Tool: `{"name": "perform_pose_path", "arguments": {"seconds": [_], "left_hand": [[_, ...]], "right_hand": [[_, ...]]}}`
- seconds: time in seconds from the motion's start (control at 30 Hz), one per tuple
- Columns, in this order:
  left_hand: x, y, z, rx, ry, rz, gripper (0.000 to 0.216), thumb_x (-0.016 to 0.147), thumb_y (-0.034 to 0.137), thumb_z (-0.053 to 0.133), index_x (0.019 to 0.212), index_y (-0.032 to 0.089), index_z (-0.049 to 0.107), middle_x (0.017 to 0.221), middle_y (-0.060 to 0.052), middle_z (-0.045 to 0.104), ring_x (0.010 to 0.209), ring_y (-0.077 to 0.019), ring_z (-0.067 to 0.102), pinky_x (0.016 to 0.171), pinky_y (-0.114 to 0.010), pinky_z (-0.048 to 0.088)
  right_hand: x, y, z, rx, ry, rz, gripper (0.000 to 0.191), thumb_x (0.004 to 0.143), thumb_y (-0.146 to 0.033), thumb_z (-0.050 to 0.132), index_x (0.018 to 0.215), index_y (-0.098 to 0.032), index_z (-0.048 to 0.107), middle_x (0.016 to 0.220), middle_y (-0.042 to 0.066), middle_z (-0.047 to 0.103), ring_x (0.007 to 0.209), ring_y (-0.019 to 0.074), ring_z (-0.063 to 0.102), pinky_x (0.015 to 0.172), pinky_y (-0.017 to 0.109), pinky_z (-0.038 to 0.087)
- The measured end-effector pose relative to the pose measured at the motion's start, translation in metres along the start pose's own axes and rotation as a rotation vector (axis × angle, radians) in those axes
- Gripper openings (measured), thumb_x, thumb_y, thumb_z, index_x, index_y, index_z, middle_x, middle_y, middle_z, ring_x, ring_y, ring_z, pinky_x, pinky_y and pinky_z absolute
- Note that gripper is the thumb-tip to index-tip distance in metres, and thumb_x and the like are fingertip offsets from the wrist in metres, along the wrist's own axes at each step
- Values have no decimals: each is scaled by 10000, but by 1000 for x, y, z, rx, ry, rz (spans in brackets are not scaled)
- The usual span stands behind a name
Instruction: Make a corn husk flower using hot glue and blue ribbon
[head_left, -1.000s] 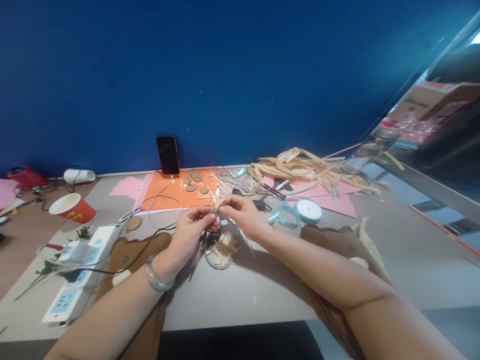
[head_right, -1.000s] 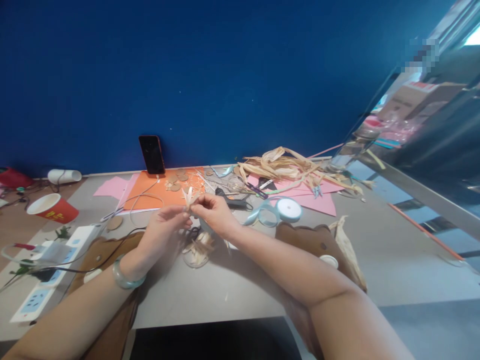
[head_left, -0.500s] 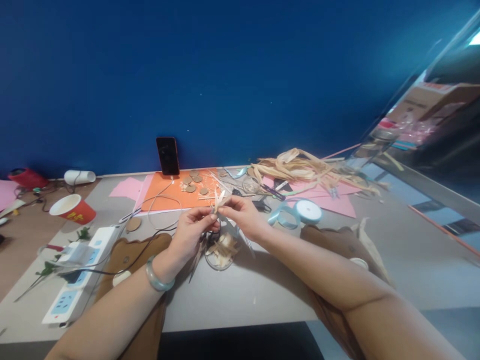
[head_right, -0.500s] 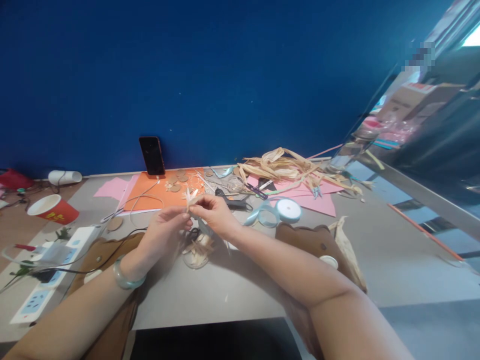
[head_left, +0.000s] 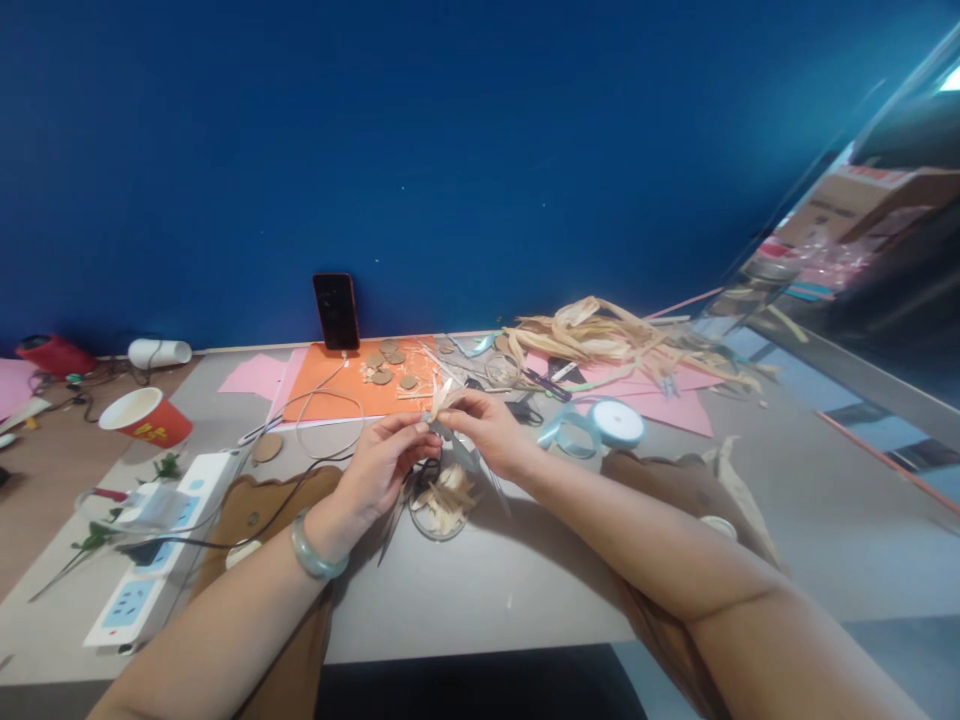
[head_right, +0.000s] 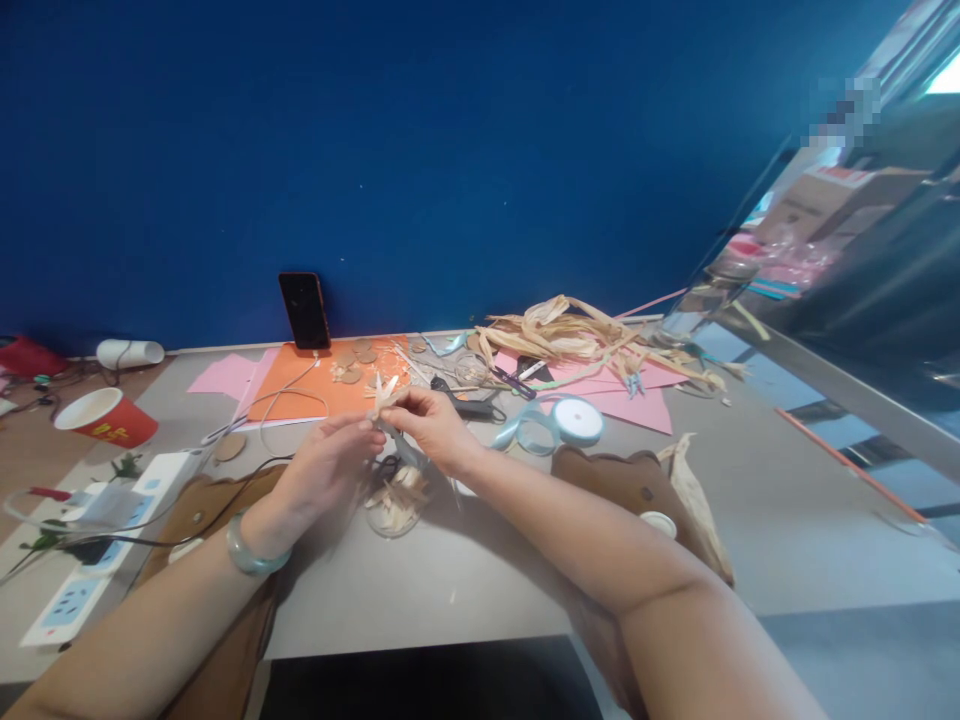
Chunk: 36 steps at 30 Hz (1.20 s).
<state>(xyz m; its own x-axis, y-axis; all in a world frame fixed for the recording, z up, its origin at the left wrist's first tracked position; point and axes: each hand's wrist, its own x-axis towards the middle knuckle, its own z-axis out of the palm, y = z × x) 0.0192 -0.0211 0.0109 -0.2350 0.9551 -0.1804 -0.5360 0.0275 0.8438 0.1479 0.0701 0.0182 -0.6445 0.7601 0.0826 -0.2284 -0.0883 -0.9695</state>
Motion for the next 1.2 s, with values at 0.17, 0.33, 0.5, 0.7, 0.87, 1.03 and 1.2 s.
{"name": "perform_pose_path", "arguments": {"seconds": [0.17,0.33,0.5,0.7,0.87,1.03,1.2], "left_hand": [[1,0,0,-7,-13,-30,190,667,245,775,783,119,692,648,-38,682,583,-103,625,621,-212,499],[1,2,2,-2,-33,-46,215,639,257,796,736,107,676,571,-12,639,517,-80,575,546,-188,470],[1,3,2,30,36,8,249,618,287,808,746,113,684,559,0,634,508,-77,571,536,-184,471],[-1,1,1,183,119,192,238,640,291,788,781,124,695,592,-2,656,545,-91,590,576,-209,487],[-4,1,3,308,139,270,225,663,289,770,791,119,694,615,-16,669,566,-107,602,592,-231,496],[-3,-4,2,315,141,283,237,671,302,767,817,131,693,629,-12,670,577,-114,613,599,-241,499],[-3,-5,1,294,129,279,234,659,291,777,813,135,696,633,-12,674,570,-110,613,598,-241,499]], "right_hand": [[0,1,0,3,-24,-10,121,646,-246,746,681,-170,657,669,-32,630,649,98,542,685,250,437],[0,4,0,26,-47,-4,139,653,-262,750,684,-169,650,660,-37,632,631,95,558,671,246,452],[1,5,-1,21,-71,21,168,664,-280,758,748,-164,673,726,-13,667,667,105,590,683,252,467],[-3,8,3,28,-62,-1,278,626,-295,805,793,-172,621,745,-8,660,698,130,621,714,286,489],[-7,7,6,-42,-13,-37,260,645,-303,788,765,-168,600,722,-10,640,678,136,612,689,292,492],[-7,6,6,-113,32,-22,178,691,-283,723,763,-148,633,733,2,654,682,128,600,685,275,473],[-6,8,5,-148,39,-19,142,691,-267,693,731,-143,635,704,4,658,657,124,590,651,258,457]]}}
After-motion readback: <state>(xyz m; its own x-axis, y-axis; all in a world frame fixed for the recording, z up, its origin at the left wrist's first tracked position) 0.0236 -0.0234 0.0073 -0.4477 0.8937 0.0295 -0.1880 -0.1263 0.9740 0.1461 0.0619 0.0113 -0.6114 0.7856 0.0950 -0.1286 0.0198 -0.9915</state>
